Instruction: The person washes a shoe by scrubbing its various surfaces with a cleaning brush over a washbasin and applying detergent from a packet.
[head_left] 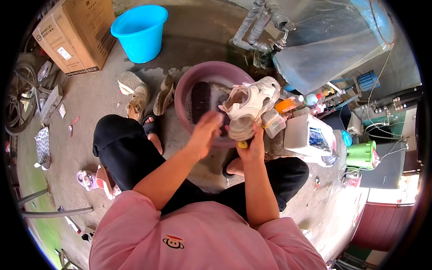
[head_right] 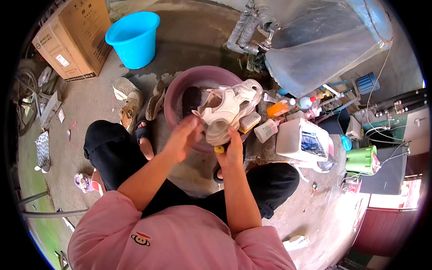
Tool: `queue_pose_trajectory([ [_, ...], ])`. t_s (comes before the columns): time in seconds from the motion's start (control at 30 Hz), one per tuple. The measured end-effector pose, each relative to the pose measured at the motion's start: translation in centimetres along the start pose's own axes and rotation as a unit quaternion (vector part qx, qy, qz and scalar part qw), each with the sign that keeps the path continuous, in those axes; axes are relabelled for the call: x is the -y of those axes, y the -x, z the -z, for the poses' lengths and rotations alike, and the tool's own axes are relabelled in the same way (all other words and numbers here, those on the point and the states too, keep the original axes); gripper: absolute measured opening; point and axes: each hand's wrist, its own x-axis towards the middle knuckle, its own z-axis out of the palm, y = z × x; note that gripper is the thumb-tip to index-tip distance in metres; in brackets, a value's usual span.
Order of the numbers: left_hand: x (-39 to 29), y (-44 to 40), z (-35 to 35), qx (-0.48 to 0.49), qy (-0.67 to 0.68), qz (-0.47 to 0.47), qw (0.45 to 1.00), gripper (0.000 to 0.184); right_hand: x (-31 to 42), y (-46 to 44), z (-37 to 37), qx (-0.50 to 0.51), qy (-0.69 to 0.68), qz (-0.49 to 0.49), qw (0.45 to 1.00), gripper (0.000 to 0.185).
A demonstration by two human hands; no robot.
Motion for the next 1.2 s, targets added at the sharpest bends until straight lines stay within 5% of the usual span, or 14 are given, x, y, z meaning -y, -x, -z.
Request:
queue_pose_trajectory([
  [0.03, 0.7, 0.1, -0.2, 0.130, 0.128, 0.084, 0.980, 0.035, -0.1, 0.0, -0.1, 0.000, 0.022, 0.002, 1.000, 0.040],
  [0.17, 0.6, 0.5, -0.5, 0.108, 0.084, 0.095, 0.986, 0.036, -0.8, 1.8, -0.6, 0.021, 0.205, 0.030, 0.978, 0.039],
  [0.23, 2.1, -2.3, 2.6, 0.201, 0.050, 0.145, 0.967, 0.036, -0.3, 3.0, -1.2, 0.050, 0.322, -0.011, 0.945, 0.045],
  [0.3, 2.4, -2.5, 3.5, 0.237, 0.089, 0.105, 0.962, 0.035, -0.7, 2.9, -0.6, 0.090, 0.369, 0.016, 0.925, 0.029],
  [0.4, 3.4, -4.1, 3.7, 0.188, 0.044, -0.020, 0.981, 0.033, -0.3, 2.5, -0.5, 0.055, 0.397, 0.097, 0.911, 0.027],
  [0.5, 1.6, -3.9, 3.6, 0.174, 0.024, -0.015, 0.984, 0.034, 3.3, 3.2, -3.0, -0.057, 0.452, 0.052, 0.889, 0.033],
  [0.6, 1.2, -3.1, 2.9, 0.141, 0.057, -0.019, 0.988, 0.039, 3.4, 1.0, -2.0, -0.044, 0.521, 0.327, 0.787, 0.041],
  [0.7, 1.8, -2.4, 2.1, 0.078, 0.020, -0.041, 0.996, 0.039, 4.5, -1.3, -3.9, 0.024, 0.536, 0.471, 0.700, 0.047],
  [0.8, 2.6, -1.7, 1.7, 0.060, -0.003, -0.076, 0.995, 0.039, 4.8, -2.4, -5.4, -0.016, 0.653, 0.468, 0.595, 0.043],
  [0.9, 1.5, -1.7, 1.5, 0.042, 0.014, -0.073, 0.996, 0.036, 3.4, -1.4, -5.4, -0.005, 0.729, 0.336, 0.596, 0.038],
  [1.0, -0.1, -1.3, 1.9, 0.055, 0.021, -0.097, 0.994, 0.034, 0.0, 1.3, -4.0, 0.060, 0.713, 0.347, 0.606, 0.040],
  [1.2, 2.1, -1.7, 2.0, 0.078, -0.006, -0.074, 0.994, 0.043, 3.2, -2.5, -5.6, -0.014, 0.666, 0.421, 0.616, 0.036],
])
